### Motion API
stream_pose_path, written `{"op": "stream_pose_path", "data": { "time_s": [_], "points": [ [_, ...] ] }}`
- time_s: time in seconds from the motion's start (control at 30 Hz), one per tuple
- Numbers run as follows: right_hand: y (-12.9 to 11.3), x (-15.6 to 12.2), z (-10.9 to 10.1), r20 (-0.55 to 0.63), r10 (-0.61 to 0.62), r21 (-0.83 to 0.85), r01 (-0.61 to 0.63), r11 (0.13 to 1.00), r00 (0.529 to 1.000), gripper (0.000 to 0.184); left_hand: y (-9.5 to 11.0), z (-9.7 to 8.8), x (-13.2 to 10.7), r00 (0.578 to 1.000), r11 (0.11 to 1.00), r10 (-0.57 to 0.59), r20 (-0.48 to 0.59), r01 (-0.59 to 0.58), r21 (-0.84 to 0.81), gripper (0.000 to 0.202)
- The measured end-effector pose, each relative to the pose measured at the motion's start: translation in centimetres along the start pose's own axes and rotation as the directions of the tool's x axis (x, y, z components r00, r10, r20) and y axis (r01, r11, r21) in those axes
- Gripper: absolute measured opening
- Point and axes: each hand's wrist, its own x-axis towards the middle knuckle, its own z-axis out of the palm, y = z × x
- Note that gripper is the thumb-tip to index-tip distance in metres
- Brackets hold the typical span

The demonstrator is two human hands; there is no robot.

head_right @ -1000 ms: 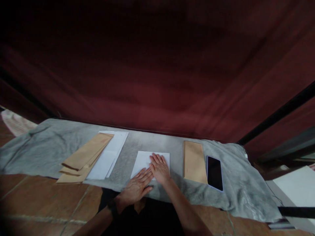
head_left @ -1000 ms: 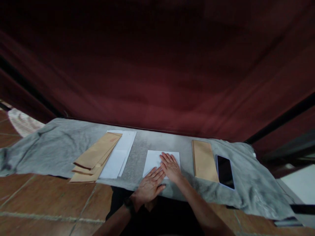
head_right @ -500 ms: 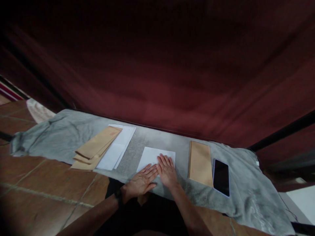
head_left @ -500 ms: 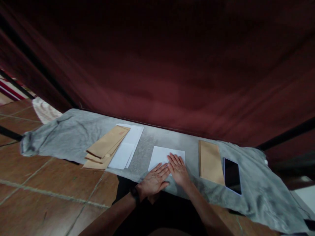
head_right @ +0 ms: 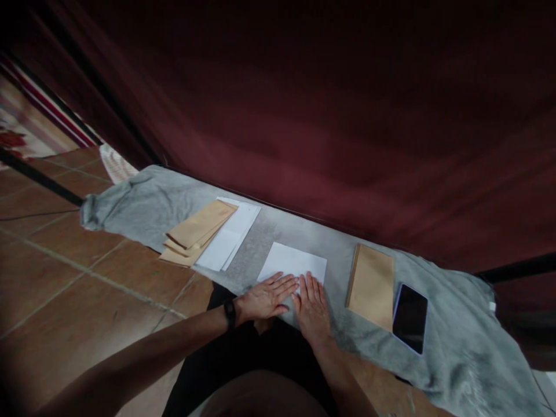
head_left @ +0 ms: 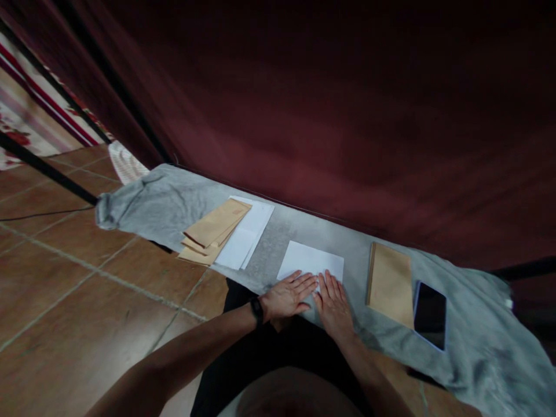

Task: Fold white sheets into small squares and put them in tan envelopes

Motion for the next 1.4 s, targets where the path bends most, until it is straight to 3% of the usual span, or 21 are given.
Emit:
{"op": "stream_pose_path", "data": {
  "time_s": [0.47,0.63,0.77,0.93,1.17,1.4],
  "points": [
    [-0.6,-1.2,0.0,-0.010,0.073,0.022,-0.073,0.997,0.997,0.066,0.0,-0.1,0.0,1.000,1.000,-0.006,0.000,0.005,-0.011,0.067],
    [-0.7,-1.1,0.0,-0.006,0.087,0.029,-0.087,0.996,0.996,0.066,0.1,-0.5,-0.1,1.000,0.996,-0.009,0.008,0.010,-0.085,0.067],
    [-0.8,-1.1,0.0,0.011,0.094,0.015,-0.094,0.995,0.996,0.063,0.3,-0.5,0.4,0.994,0.985,-0.112,0.010,0.113,-0.130,0.064],
    [-0.9,-0.9,0.0,0.015,0.106,-0.002,-0.106,0.994,0.994,0.062,-0.1,0.4,2.7,0.965,0.959,-0.263,0.012,0.262,-0.106,0.065],
    [-1.0,-0.8,-0.3,-0.003,0.120,-0.022,-0.120,0.992,0.993,0.062,-2.4,1.8,6.3,0.916,0.922,-0.388,-0.102,0.385,-0.046,0.060],
    [-1.1,-0.6,-0.4,0.012,0.138,-0.013,-0.138,0.990,0.990,0.065,-3.9,2.1,7.3,0.849,0.869,-0.490,-0.197,0.494,-0.031,0.059]
  ]
}}
